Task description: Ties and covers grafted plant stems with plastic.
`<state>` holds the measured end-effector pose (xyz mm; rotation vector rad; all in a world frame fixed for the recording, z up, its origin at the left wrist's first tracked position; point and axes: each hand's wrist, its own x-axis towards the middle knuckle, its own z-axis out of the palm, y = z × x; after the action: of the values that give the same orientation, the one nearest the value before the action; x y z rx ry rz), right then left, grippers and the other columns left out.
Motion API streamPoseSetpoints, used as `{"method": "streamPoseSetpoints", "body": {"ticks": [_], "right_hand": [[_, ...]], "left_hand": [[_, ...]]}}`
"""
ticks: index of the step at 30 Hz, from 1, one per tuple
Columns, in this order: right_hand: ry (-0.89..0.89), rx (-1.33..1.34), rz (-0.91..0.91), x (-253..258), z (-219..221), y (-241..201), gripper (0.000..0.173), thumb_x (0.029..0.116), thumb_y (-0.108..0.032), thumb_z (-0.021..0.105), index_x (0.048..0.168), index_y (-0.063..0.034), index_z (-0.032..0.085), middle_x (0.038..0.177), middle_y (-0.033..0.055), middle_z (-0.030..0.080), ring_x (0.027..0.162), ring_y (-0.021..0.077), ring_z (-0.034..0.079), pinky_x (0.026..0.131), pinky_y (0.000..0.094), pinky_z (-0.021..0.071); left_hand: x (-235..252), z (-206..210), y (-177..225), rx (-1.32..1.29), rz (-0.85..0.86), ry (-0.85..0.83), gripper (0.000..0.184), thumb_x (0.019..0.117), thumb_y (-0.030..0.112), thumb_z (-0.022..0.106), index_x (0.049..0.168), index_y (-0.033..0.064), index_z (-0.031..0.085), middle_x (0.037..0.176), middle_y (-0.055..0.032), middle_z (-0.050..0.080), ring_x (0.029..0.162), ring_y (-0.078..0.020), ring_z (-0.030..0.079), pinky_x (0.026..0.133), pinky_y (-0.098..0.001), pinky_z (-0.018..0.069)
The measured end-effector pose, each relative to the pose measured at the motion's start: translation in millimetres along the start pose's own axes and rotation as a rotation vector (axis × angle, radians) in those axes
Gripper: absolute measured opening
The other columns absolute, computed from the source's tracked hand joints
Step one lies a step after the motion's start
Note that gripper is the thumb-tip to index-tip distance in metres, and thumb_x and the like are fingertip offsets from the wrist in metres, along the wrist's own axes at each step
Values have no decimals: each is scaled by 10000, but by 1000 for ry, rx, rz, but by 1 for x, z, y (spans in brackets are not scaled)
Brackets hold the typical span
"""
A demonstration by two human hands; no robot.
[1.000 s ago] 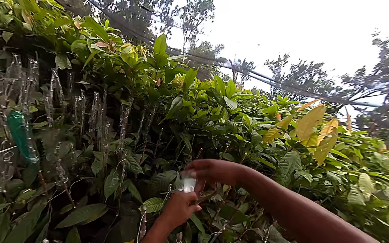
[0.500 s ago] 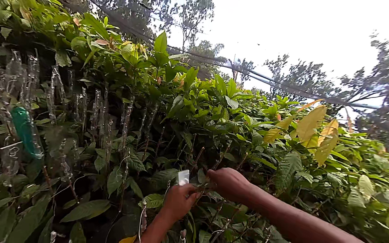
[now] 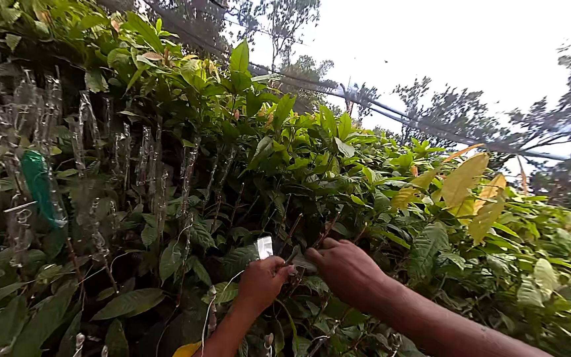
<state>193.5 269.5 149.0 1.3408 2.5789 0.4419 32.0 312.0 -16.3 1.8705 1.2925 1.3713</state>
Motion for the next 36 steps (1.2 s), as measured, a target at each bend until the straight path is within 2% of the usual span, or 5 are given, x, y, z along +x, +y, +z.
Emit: {"method": "streamPoseSetpoints", "body": {"ticks": [6,15,19,26,36], "right_hand": [[-106,352,-69,30,-5,27,360,1072,-130,493,1426,-96,553,1294,153,677,1196,326,653,1015,561,504],[-4,404,-137,-13,7,-26,252,1020,-148,606,1256,-78,662,939,136,743,855,322,725,801,546,567],[56,390,-103,18,-24,3,352,1046,-119,534,1393,-95,589,1226,119,708,1111,252,689,978,467,546],[23,494,-190,16,-21,-4,267,1029,-110,582,1280,-51,651,1148,98,737,1039,222,711,942,464,557],[0,354,-3,12,-6,13,249,1038,-203,604,1224,-44,649,1008,148,711,901,287,704,855,493,566]], "left_hand": [[-10,15,6,93,172,7,306,1025,338,597,1152,113,761,980,-91,757,809,-236,739,776,-488,617],[2,-4,-6,-10,89,190,288,1000,324,620,1151,125,765,941,-50,758,795,-180,724,768,-438,605],[-6,10,8,111,183,77,289,1010,324,613,1085,97,774,905,-105,749,791,-264,731,766,-513,603],[-3,4,11,101,185,98,253,991,273,629,1093,92,775,911,-133,739,797,-292,725,760,-543,589],[-5,3,8,-348,194,122,224,985,278,639,1050,105,763,920,28,730,624,-25,623,575,-215,548]]}}
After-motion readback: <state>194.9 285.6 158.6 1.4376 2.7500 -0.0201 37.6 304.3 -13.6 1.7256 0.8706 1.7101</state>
